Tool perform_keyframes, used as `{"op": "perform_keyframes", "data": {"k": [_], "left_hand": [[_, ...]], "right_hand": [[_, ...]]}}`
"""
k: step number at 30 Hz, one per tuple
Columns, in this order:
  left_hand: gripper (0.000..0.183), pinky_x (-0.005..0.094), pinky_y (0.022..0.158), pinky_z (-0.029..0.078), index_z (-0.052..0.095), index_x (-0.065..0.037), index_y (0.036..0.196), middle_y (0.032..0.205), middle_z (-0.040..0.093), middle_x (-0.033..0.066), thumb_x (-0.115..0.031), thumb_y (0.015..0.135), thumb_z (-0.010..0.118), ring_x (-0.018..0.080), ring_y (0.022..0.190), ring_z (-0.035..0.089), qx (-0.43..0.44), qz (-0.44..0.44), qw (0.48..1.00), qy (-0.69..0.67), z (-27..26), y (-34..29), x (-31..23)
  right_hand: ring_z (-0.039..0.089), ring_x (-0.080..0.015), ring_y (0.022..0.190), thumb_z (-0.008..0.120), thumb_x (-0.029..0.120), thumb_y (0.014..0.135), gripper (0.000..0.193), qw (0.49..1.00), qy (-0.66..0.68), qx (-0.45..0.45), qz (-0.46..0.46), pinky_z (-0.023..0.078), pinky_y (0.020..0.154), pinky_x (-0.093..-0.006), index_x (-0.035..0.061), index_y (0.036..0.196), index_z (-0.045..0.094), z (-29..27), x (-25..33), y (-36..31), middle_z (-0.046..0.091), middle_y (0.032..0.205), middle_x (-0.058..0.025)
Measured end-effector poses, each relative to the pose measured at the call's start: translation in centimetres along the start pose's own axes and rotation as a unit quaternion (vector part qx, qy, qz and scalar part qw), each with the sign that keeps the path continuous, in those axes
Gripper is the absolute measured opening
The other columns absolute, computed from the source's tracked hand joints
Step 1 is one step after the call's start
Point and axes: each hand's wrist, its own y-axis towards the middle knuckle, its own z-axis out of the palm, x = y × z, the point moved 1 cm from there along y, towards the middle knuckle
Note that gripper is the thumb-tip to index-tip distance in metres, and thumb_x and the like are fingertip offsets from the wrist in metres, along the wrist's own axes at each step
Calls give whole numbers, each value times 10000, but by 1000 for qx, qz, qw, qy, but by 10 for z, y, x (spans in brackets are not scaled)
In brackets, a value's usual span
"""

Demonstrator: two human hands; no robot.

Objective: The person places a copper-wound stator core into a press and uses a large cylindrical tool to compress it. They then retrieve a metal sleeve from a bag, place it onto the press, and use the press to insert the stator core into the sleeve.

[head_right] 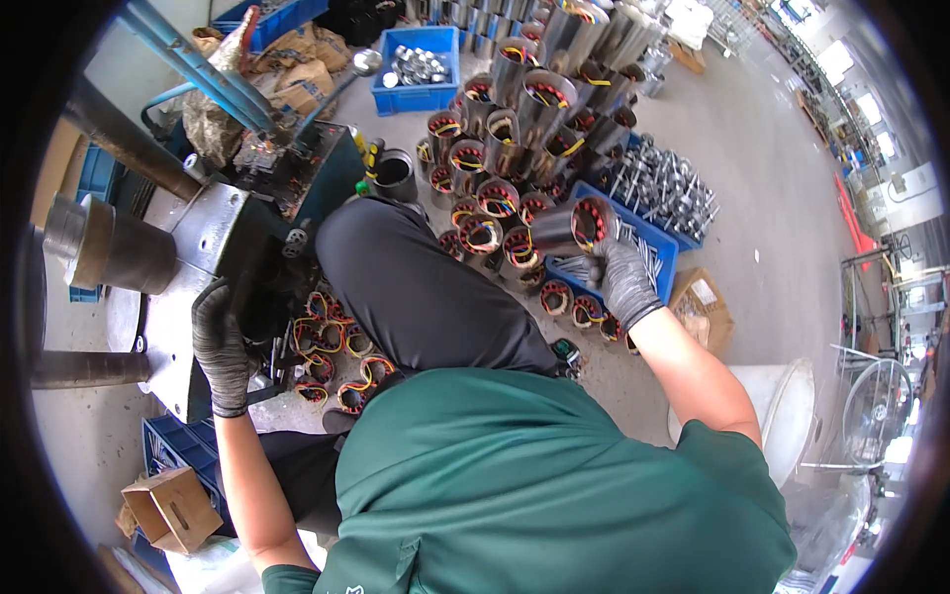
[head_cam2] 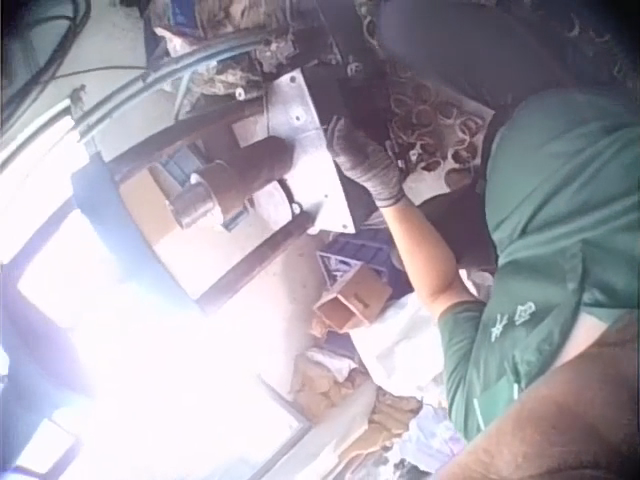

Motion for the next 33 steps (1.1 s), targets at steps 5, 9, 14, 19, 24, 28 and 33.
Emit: {"op": "perform_keyframes", "data": {"k": [5, 9, 14, 19, 24, 28, 33], "left_hand": [[175, 368, 935, 521, 649, -23, 1036, 1186, 664, 148, 39, 877, 690, 289, 1073, 649, 116, -78, 990, 3, 15, -14, -1], [110, 366, 818, 526, 616, -7, 883, 1103, 671, 149, -17, 869, 725, 287, 927, 645, 186, -98, 977, 24, 26, -19, 0], [105, 355, 820, 529, 643, 1, 918, 1056, 664, 134, -39, 870, 728, 288, 909, 651, 243, -162, 956, 16, 32, -32, 13], [109, 364, 828, 533, 665, -9, 959, 1050, 657, 133, -35, 868, 721, 293, 926, 659, 249, -154, 955, 42, 34, -36, 22], [164, 375, 834, 542, 687, -21, 1035, 1053, 656, 132, -53, 878, 725, 306, 953, 666, 287, -203, 935, 44, 35, -44, 29], [219, 389, 821, 547, 693, -40, 1057, 1071, 664, 137, -126, 871, 769, 322, 962, 667, 308, -243, 920, 27, 31, -50, 35], [202, 424, 875, 535, 695, -67, 1045, 1070, 661, 141, -157, 876, 758, 356, 998, 654, 264, -152, 951, 60, 4, -20, -2]], "right_hand": [[451, -165, 439, 603, 189, 899, 110, 979, -1, -48, 197, 360, 426, -332, 114, 819, 593, -73, -115, 20, 552, 609, -27], [443, -176, 427, 615, 176, 865, 82, 969, -6, -75, 234, 372, 411, -346, 114, 831, 573, -68, -145, 8, 533, 595, -26], [440, -141, 415, 582, 74, 886, 265, 980, -1, -54, 190, 354, 380, -324, 182, 1126, 558, -30, -144, 6, 537, 638, -22], [491, -158, 454, 588, 84, 909, 276, 991, -46, 11, 127, 442, 422, -354, 166, 1169, 545, -7, -147, 37, 549, 650, -33], [494, -167, 453, 598, 102, 928, 273, 991, -76, -4, 110, 449, 427, -350, 142, 1194, 555, 5, -138, 43, 561, 661, -34], [566, -166, 517, 657, 220, 965, 228, 991, -103, 27, 81, 469, 457, -337, 108, 1159, 620, -3, -133, 42, 640, 735, -48], [604, -133, 660, 644, 225, 987, 264, 991, -74, -18, -110, 500, 575, -293, 85, 1210, 635, -20, -113, 60, 661, 863, -25]]}}
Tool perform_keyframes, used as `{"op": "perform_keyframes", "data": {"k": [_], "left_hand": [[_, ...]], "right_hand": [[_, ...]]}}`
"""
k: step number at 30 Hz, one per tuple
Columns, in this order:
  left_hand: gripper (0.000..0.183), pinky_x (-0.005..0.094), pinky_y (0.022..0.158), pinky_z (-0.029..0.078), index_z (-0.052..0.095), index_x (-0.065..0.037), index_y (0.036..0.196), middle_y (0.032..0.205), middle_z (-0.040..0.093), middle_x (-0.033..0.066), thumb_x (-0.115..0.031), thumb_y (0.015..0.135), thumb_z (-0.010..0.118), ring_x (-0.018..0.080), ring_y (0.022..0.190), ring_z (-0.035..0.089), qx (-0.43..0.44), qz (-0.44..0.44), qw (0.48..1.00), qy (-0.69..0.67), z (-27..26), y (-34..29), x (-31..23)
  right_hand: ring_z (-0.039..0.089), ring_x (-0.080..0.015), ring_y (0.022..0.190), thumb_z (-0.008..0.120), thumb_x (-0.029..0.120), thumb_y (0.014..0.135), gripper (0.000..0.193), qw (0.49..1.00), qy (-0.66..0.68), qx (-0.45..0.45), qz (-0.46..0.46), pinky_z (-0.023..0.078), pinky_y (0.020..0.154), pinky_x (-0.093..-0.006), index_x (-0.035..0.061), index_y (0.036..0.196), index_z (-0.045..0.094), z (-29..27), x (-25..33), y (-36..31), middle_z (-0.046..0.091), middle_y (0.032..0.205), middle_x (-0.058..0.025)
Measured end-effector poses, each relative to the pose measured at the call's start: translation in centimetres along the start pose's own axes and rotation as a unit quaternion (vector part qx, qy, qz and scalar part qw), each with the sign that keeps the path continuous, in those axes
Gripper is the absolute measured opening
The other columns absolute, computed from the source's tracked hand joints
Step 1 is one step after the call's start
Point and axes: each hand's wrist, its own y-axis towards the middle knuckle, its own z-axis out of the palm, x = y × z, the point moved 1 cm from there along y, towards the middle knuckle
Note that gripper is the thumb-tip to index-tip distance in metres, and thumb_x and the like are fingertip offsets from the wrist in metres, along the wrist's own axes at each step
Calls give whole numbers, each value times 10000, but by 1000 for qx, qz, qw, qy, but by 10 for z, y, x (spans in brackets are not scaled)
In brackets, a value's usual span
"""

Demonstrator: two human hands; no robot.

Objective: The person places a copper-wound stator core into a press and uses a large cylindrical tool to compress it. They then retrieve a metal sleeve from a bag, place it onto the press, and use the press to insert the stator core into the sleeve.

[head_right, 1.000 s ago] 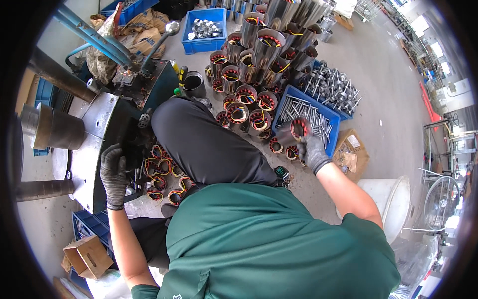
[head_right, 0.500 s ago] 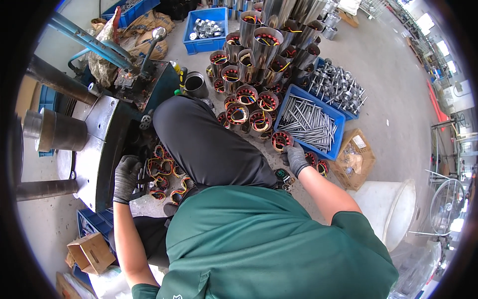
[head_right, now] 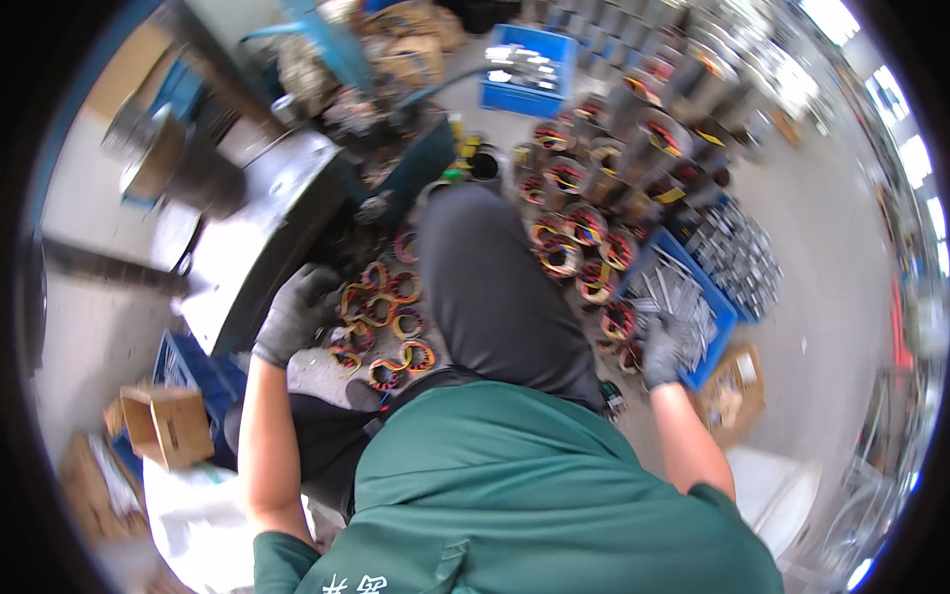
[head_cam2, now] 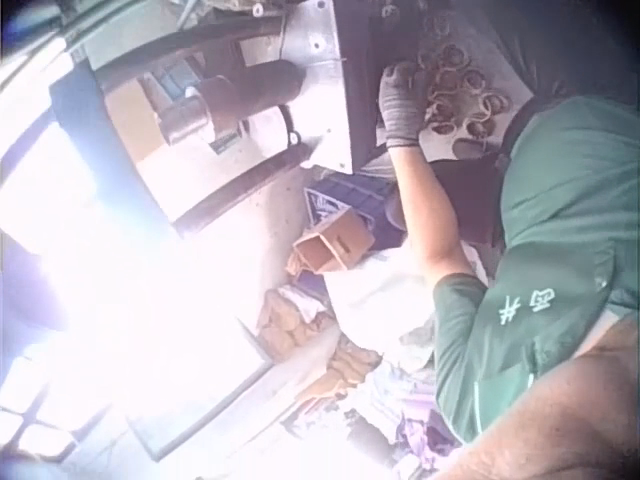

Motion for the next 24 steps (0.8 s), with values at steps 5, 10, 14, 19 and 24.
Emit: {"op": "perform_keyframes", "data": {"k": [5, 10, 14, 19, 24], "left_hand": [[222, 380, 910, 540, 679, -42, 1101, 1128, 671, 130, -69, 888, 737, 295, 1039, 671, -136, 21, 990, -18, -45, -1, 10], [197, 374, 881, 558, 699, -49, 1058, 1058, 693, 120, -145, 900, 768, 282, 976, 693, -227, -22, 973, 15, -76, -13, 24], [192, 409, 830, 569, 722, -78, 1048, 995, 705, 127, -202, 908, 766, 319, 921, 703, -240, -59, 969, 23, -88, -23, 41], [298, 445, 855, 557, 727, -86, 1074, 1030, 711, 160, -350, 934, 727, 361, 966, 697, -198, -93, 973, 72, -96, -15, 55], [292, 452, 872, 555, 730, -91, 1092, 1038, 711, 163, -339, 938, 708, 371, 974, 694, -233, -63, 967, 82, -102, -13, 65]], "right_hand": [[619, -112, 821, 634, 192, 1013, 293, 975, 10, 93, -200, 552, 691, -264, 30, 1257, 617, 46, 158, -31, 673, 1006, -38], [659, -143, 888, 639, 164, 1015, 251, 865, -56, 338, -367, 553, 818, -302, 7, 1211, 644, 192, 287, -134, 675, 1037, -44], [689, -232, 917, 686, 143, 942, 255, 594, -251, 556, -523, 550, 855, -344, 12, 1159, 670, 330, 300, -213, 684, 1046, -114], [679, -375, 968, 659, 252, 875, 309, 270, -442, 655, -550, 536, 851, -493, 31, 1083, 713, 459, 189, -232, 699, 1053, -182], [711, -389, 954, 641, 315, 811, 374, -36, -652, 576, -492, 554, 864, -482, 70, 1072, 748, 518, 23, -196, 741, 1008, -196]]}}
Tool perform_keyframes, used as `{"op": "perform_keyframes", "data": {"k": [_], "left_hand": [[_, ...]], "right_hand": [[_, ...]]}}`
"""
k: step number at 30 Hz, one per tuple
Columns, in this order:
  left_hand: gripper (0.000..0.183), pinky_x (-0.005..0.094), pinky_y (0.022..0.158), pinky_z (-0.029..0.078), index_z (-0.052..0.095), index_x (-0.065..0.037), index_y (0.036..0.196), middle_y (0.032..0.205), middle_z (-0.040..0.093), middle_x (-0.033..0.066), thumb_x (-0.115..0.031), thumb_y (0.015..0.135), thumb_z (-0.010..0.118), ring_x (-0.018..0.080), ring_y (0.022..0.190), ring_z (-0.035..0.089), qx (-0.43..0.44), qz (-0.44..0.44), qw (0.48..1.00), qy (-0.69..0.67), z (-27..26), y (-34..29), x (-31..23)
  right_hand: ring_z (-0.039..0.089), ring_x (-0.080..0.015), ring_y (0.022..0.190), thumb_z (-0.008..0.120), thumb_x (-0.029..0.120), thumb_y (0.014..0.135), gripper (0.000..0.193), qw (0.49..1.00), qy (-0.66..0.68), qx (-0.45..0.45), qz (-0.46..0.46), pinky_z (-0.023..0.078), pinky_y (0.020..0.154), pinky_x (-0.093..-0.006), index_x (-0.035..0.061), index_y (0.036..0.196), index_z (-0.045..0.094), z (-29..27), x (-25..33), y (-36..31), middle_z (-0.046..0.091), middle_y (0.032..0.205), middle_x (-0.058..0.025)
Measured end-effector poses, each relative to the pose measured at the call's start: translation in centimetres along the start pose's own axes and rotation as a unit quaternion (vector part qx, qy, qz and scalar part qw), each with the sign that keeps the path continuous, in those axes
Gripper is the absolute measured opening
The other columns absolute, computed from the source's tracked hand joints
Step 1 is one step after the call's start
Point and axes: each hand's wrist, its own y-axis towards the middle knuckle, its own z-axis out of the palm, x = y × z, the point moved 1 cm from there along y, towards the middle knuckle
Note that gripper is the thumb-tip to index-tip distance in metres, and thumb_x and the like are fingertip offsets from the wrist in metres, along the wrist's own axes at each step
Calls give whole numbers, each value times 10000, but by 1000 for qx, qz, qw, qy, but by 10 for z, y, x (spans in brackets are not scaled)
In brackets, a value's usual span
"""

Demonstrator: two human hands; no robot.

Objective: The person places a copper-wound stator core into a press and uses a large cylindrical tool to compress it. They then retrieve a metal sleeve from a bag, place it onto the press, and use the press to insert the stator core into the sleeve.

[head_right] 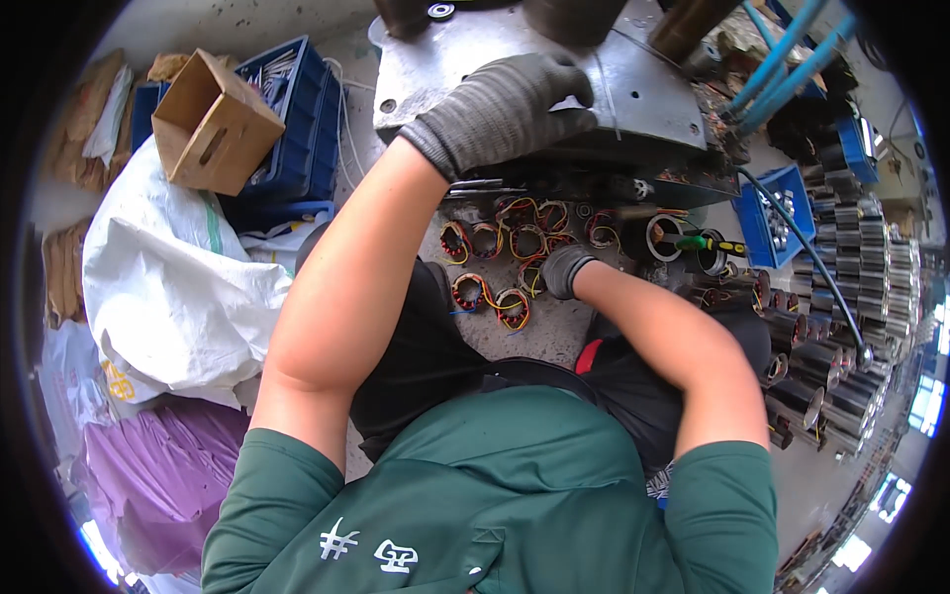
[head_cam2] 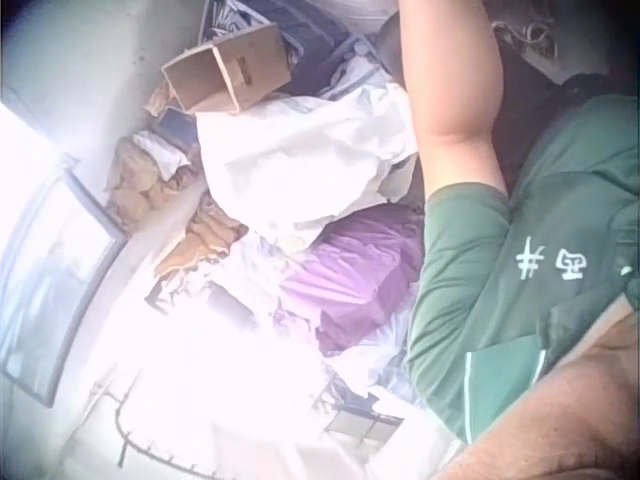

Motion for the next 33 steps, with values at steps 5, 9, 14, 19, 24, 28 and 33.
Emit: {"op": "perform_keyframes", "data": {"k": [5, 9, 14, 19, 24, 28, 33], "left_hand": [[325, 443, 913, 544, 724, -95, 1115, 1052, 701, 161, -360, 928, 712, 359, 1029, 685, -15, 17, 999, -25, -3, 6, -6], [303, 450, 870, 568, 737, -73, 1068, 1041, 699, 177, -345, 945, 689, 357, 996, 705, 90, -7, 996, -10, -10, 3, -20], [297, 453, 833, 587, 740, -68, 1047, 981, 709, 167, -342, 949, 678, 346, 962, 718, 80, 12, 997, -5, -6, -8, -19], [288, 457, 822, 589, 739, -65, 1009, 963, 711, 156, -336, 941, 668, 341, 950, 717, 68, 29, 997, -5, 3, -17, -15], [277, 461, 852, 579, 741, -69, 1020, 968, 705, 154, -324, 939, 668, 350, 948, 707, 102, 34, 994, -28, 18, -5, -14], [277, 461, 872, 574, 738, -71, 1046, 1015, 705, 154, -317, 938, 670, 349, 980, 702, 101, 20, 995, -16, 15, -8, -7], [296, 455, 904, 565, 733, -76, 1091, 1071, 707, 161, -310, 914, 691, 351, 1025, 696, 95, 32, 995, 0, 9, 5, -18]], "right_hand": [[730, -357, 923, 675, 298, 804, 304, 976, 188, -95, 50, 567, 806, -486, 53, 948, 785, 59, 31, 66, 754, 968, -200], [693, -362, 1052, 760, 407, 783, 568, 965, 87, -246, 24, 551, 817, -529, 69, 1232, 683, 78, 58, 74, 691, 1202, -189], [521, -407, 1325, 744, 359, 838, 758, 981, 138, -136, 8, 422, 1100, -504, 42, 1471, 473, 97, 62, 92, 513, 1464, -237], [238, -332, 1558, 383, 456, 1045, 659, 989, 105, -85, 59, 196, 1266, -506, 144, 1619, 301, 101, 64, 116, 195, 1705, -149], [372, -350, 1477, 495, 448, 1010, 652, 962, 178, -201, 53, 299, 1213, -443, 86, 1547, 410, 135, 51, 124, 353, 1623, -216], [679, -385, 1129, 727, 307, 815, 526, 977, 201, -35, 52, 533, 990, -461, 159, 1317, 665, 81, 47, 91, 697, 1261, -174], [693, -373, 1063, 726, 295, 783, 462, 919, 367, -139, -26, 541, 933, -443, 92, 1198, 715, 63, 6, 34, 714, 1143, -236]]}}
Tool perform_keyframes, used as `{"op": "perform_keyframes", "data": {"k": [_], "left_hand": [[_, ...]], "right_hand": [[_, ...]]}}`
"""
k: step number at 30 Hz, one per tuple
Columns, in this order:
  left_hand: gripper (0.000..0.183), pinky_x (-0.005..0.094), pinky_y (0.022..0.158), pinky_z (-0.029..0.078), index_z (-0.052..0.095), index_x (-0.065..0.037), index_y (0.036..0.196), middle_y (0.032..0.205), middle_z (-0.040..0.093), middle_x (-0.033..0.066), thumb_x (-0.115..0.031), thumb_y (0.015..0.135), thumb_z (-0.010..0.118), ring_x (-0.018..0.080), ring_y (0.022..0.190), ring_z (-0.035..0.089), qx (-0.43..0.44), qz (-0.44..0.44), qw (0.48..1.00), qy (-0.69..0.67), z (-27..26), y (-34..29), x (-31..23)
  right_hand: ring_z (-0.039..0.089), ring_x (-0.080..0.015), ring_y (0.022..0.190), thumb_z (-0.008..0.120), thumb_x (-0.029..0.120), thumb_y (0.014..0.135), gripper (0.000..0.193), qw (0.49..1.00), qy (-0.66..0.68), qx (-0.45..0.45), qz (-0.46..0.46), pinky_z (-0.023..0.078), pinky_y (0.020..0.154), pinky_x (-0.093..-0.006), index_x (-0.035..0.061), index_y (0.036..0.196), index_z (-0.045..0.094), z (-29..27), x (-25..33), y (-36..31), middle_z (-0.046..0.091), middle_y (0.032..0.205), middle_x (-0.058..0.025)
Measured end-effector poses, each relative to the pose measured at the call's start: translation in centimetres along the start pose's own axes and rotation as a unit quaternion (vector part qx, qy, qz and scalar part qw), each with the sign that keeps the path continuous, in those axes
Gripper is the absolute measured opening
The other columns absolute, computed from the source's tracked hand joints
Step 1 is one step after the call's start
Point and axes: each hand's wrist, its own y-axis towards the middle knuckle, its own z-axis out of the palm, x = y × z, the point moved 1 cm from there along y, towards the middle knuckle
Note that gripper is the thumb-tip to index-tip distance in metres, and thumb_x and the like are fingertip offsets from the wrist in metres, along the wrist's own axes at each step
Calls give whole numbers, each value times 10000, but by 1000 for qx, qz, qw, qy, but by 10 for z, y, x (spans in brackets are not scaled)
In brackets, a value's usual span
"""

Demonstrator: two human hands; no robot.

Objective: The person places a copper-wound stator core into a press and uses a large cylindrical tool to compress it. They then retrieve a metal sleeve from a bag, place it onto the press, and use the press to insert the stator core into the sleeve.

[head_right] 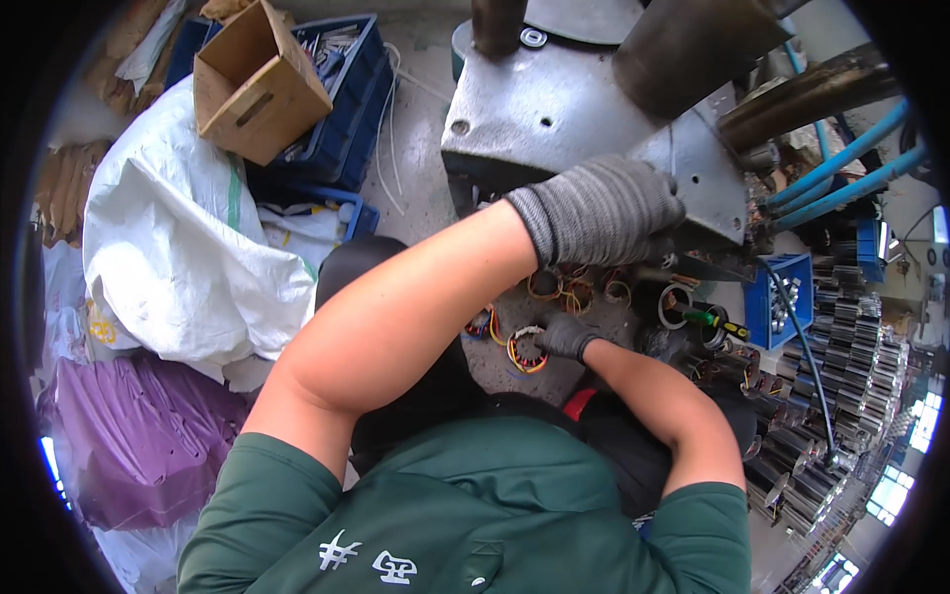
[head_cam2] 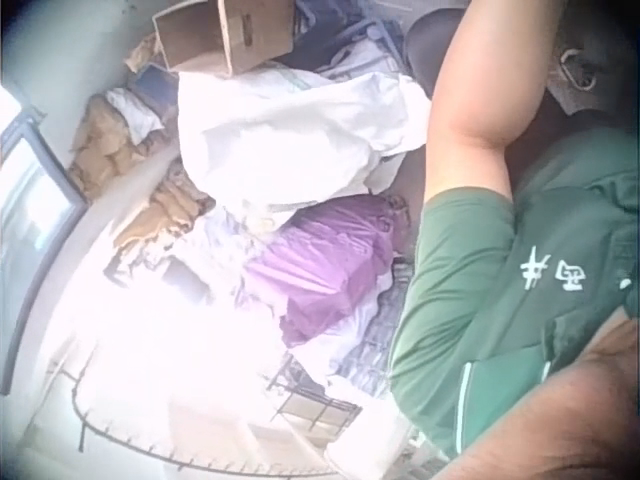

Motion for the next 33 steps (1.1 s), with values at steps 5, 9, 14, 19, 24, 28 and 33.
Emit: {"op": "perform_keyframes", "data": {"k": [5, 9, 14, 19, 24, 28, 33], "left_hand": [[464, 448, 927, 559, 731, -80, 1134, 1176, 689, 184, -414, 815, 777, 364, 1044, 689, 88, -2, 996, 16, 10, -4, -13], [798, 478, 1014, 513, 679, -101, 1295, 1287, 629, 218, -531, 652, 878, 385, 1183, 619, 195, -14, 978, -66, 12, -22, -33], [642, 440, 1015, 523, 666, -77, 1282, 1324, 609, 213, -266, 697, 851, 417, 1164, 622, 126, 12, 990, -67, 33, -9, -46], [396, 357, 976, 555, 681, -24, 1169, 1219, 638, 209, -125, 796, 765, 330, 1093, 657, -130, -18, 938, -320, 33, -10, -16], [392, 367, 946, 565, 519, -20, 1320, 1118, 643, 134, 9, 936, 591, 243, 1056, 645, -269, -105, 957, 33, 13, 5, 58], [534, 336, 941, 550, 607, -40, 1280, 1131, 660, 161, -99, 789, 809, 254, 1036, 667, -378, -185, 814, -401, 18, 3, 148], [578, 382, 964, 554, 604, -45, 1274, 1304, 567, 187, -68, 748, 841, 323, 1049, 668, -444, -232, 862, 82, -1, 6, 97]], "right_hand": [[696, -207, 952, 693, 187, 876, 371, 945, 314, -48, 79, 555, 863, -365, -29, 1177, 696, -92, 37, -91, 740, 1041, -163], [703, -203, 990, 664, 112, 951, 352, 818, 543, -176, 62, 585, 876, -375, 16, 1289, 640, -158, 86, -149, 719, 1142, -110], [721, -229, 975, 641, 66, 951, 311, 714, 645, -273, 2, 608, 868, -363, 28, 1260, 631, -172, 76, -169, 715, 1143, -112], [715, -228, 964, 744, 256, 914, 312, 597, 737, -312, -55, 618, 829, -392, 88, 1173, 702, -204, 139, -193, 724, 1075, -77], [704, -210, 925, 736, 315, 939, 335, 568, 713, -387, -137, 618, 827, -393, 86, 1182, 700, -218, 106, -210, 734, 1034, -81], [709, -234, 904, 718, 288, 937, 323, 503, 745, -396, -188, 621, 817, -402, 61, 1166, 686, -235, 125, -206, 729, 1021, -136], [709, -253, 879, 694, 312, 944, 336, 450, 765, -412, -205, 627, 797, -415, 43, 1145, 685, -242, 123, -215, 726, 1039, -162]]}}
